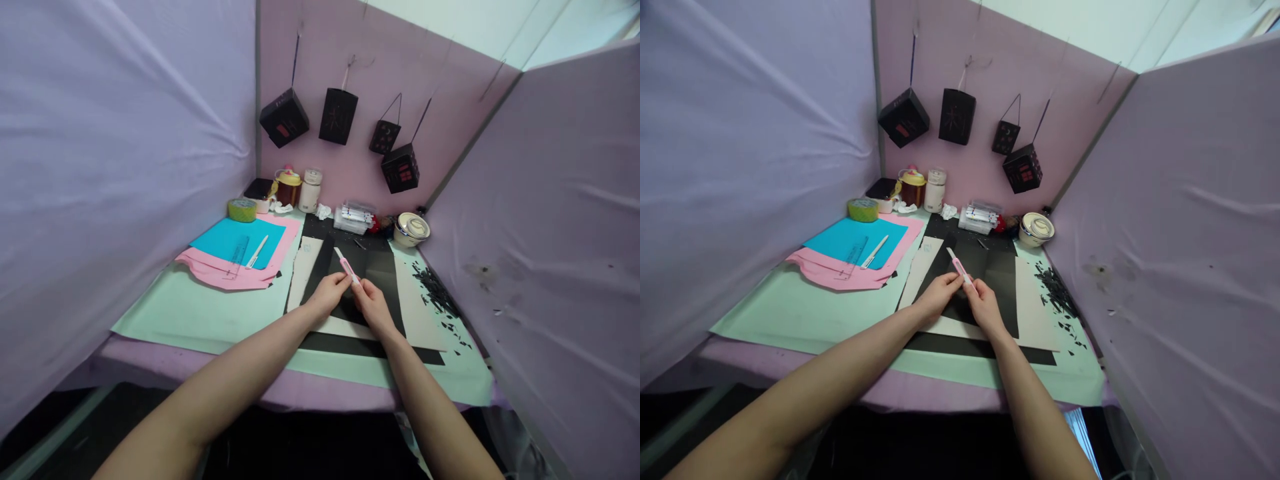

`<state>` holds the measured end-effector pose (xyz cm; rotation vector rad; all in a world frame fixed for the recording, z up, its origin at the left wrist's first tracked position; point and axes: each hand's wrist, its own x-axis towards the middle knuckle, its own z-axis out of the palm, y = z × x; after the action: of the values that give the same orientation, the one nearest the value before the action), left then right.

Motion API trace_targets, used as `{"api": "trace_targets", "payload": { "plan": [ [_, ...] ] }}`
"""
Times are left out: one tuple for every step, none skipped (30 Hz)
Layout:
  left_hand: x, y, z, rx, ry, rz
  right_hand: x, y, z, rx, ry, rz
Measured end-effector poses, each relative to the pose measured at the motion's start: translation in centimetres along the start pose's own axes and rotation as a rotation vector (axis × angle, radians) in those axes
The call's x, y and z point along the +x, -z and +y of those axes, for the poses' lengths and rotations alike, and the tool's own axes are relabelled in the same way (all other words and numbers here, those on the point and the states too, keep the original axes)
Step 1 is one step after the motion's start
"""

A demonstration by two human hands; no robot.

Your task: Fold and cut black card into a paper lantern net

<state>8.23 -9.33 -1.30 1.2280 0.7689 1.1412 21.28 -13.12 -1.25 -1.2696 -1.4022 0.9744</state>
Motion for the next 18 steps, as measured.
{"api": "trace_targets", "payload": {
  "plan": [
    [-0.06,-0.08,0.07,0.004,-0.006,-0.006,0.0,-0.06,-0.04,-0.005,0.008,0.017],
    [-0.11,-0.14,0.14,0.008,-0.009,-0.01,0.01,-0.11,-0.08,-0.007,0.016,0.031],
    [-0.15,-0.18,0.21,0.011,-0.011,-0.014,0.02,-0.17,-0.11,-0.007,0.024,0.041],
    [-0.18,-0.2,0.26,0.013,-0.01,-0.017,0.02,-0.22,-0.14,-0.007,0.029,0.046],
    [-0.2,-0.2,0.31,0.015,-0.008,-0.022,0.02,-0.26,-0.17,-0.005,0.031,0.051],
    [-0.22,-0.19,0.35,0.015,-0.006,-0.029,0.01,-0.3,-0.18,-0.003,0.032,0.058],
    [-0.24,-0.18,0.38,0.013,-0.005,-0.037,0.0,-0.33,-0.18,-0.002,0.032,0.066],
    [-0.26,-0.18,0.41,0.011,-0.002,-0.045,-0.01,-0.34,-0.17,0.0,0.032,0.075],
    [-0.28,-0.19,0.43,0.006,0.0,-0.051,-0.03,-0.35,-0.14,0.003,0.032,0.085],
    [-0.3,-0.21,0.46,0.001,0.002,-0.057,-0.04,-0.36,-0.1,0.005,0.033,0.094],
    [-0.32,-0.26,0.48,-0.006,0.003,-0.062,-0.05,-0.37,-0.07,0.007,0.034,0.102],
    [-0.34,-0.32,0.52,-0.014,0.004,-0.067,-0.05,-0.37,-0.04,0.009,0.035,0.11],
    [-0.36,-0.4,0.55,-0.023,0.003,-0.071,-0.06,-0.38,-0.04,0.014,0.034,0.111],
    [-0.37,-0.47,0.59,-0.031,0.0,-0.075,-0.07,-0.39,-0.07,0.021,0.032,0.105],
    [-0.39,-0.55,0.63,-0.04,-0.003,-0.079,-0.09,-0.39,-0.13,0.031,0.028,0.092],
    [-0.41,-0.62,0.66,-0.048,-0.005,-0.082,-0.13,-0.4,-0.23,0.039,0.024,0.073],
    [-0.44,-0.68,0.68,-0.054,-0.005,-0.088,-0.18,-0.4,-0.35,0.047,0.023,0.054],
    [-0.48,-0.73,0.69,-0.059,-0.002,-0.095,-0.23,-0.4,-0.49,0.051,0.024,0.038]
  ]
}}
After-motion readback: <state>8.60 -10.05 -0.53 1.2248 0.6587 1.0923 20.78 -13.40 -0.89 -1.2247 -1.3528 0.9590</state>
